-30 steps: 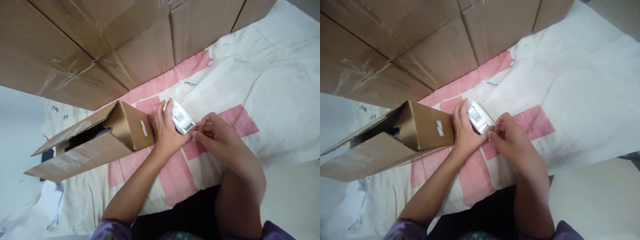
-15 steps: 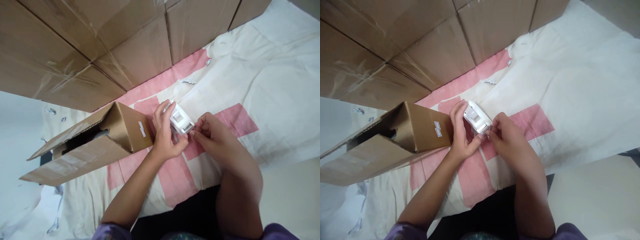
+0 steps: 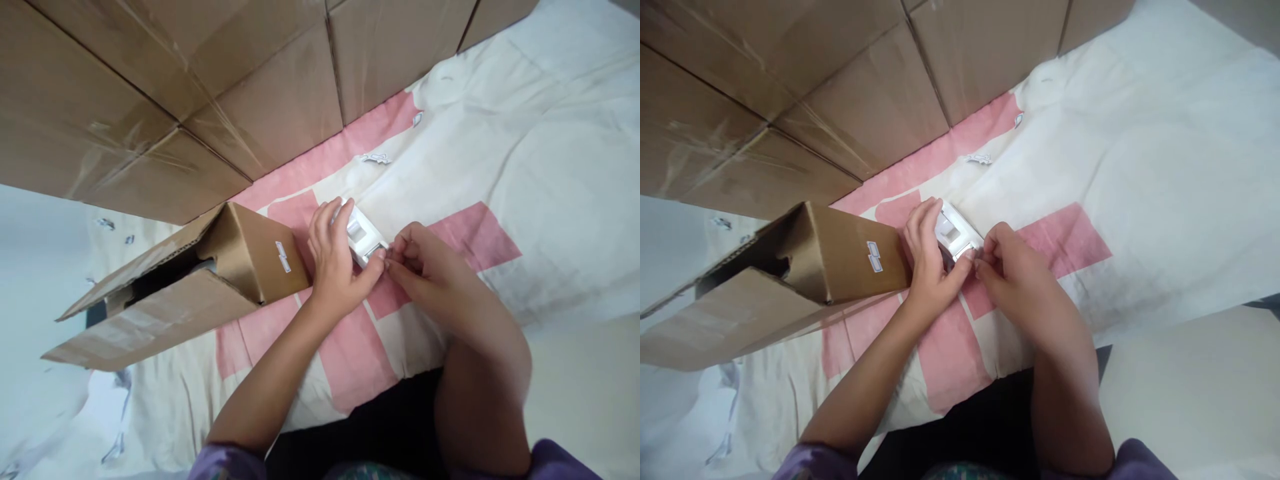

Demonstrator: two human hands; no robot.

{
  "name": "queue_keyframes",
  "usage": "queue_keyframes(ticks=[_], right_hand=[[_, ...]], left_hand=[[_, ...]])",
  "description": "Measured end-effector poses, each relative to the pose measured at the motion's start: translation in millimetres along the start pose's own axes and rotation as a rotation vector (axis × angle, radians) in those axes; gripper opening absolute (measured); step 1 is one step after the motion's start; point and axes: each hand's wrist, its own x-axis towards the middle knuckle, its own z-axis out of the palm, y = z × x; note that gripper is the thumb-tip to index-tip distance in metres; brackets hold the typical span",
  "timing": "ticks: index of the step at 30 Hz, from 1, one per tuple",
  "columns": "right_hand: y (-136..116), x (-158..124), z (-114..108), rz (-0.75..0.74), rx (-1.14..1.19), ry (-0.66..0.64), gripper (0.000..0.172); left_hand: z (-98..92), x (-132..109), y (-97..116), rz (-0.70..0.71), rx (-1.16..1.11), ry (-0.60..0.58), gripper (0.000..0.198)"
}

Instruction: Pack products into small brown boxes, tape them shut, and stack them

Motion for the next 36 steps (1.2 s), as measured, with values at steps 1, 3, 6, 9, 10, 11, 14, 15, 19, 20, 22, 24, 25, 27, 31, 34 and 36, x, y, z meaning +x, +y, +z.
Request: queue_keyframes(ticks=[1, 3, 6, 9, 10, 11, 14, 15, 19, 20, 22, 24, 25, 27, 31, 34, 36], right_hand=[[0.2, 0.1, 0.1, 0.001, 0.002, -0.003, 0.014], [0.3, 0.5, 0.2, -0.001, 0.008, -0.008, 0.015], [-1.0, 0.8, -0.1, -0.013, 0.017, -0.013, 0.015], [-2.5, 0.7, -0.3, -0.014, 0.028, -0.015, 0.016], [-2.6, 0.7, -0.2, -0.012, 0.034, -0.015, 0.016], [-2.4, 0.8, 0.1, -0.011, 0.039, -0.017, 0.016], [0.6, 1.5, 1.3, -0.006, 0.047, -0.021, 0.015], [2.1, 1.9, 1.8, -0.008, 0.049, -0.021, 0.015], [6.0, 3.2, 3.0, -0.024, 0.060, -0.021, 0.014], [5.9, 3.4, 3.0, -0.023, 0.057, -0.019, 0.014], [4.6, 3.5, 2.8, -0.016, 0.054, -0.008, 0.015], [2.9, 3.3, 2.5, -0.011, 0.067, -0.010, 0.017], [2.3, 3.2, 2.4, -0.011, 0.075, -0.013, 0.018], [2.2, 3.0, 2.4, -0.015, 0.081, -0.017, 0.018], [3.7, 2.1, 2.5, -0.011, 0.055, -0.003, 0.016], [2.5, 0.8, 2.3, -0.006, 0.047, -0.008, 0.016], [0.9, 0.1, 2.1, -0.007, 0.051, -0.015, 0.016]], left_hand=[[0.4, -0.2, 0.6, -0.006, -0.015, -0.003, 0.067], [0.9, -0.4, 1.3, -0.015, -0.038, -0.009, 0.067], [1.0, -0.1, 0.7, -0.014, -0.056, -0.007, 0.068], [0.8, 0.2, -0.9, -0.001, -0.066, -0.001, 0.068], [0.9, 0.0, -1.4, 0.006, -0.069, -0.001, 0.068], [1.0, -0.2, -1.7, 0.012, -0.073, -0.003, 0.068], [2.0, -1.8, -1.7, 0.023, -0.095, -0.012, 0.068], [2.5, -2.4, -1.4, 0.025, -0.104, -0.013, 0.067], [5.1, -4.5, -1.1, 0.042, -0.120, -0.002, 0.066], [5.7, -4.8, -1.3, 0.042, -0.120, 0.002, 0.067], [6.3, -5.0, -1.9, 0.035, -0.124, 0.015, 0.068], [5.7, -4.7, -2.2, 0.022, -0.133, 0.033, 0.071], [5.0, -4.5, -2.1, 0.019, -0.135, 0.040, 0.074], [3.3, -4.0, -1.1, 0.019, -0.128, 0.046, 0.078], [2.4, -3.3, 2.8, -0.009, -0.093, 0.054, 0.079], [4.2, -2.6, 5.3, -0.055, -0.075, 0.057, 0.075], [5.3, -2.1, 6.0, -0.065, -0.074, 0.052, 0.075]])
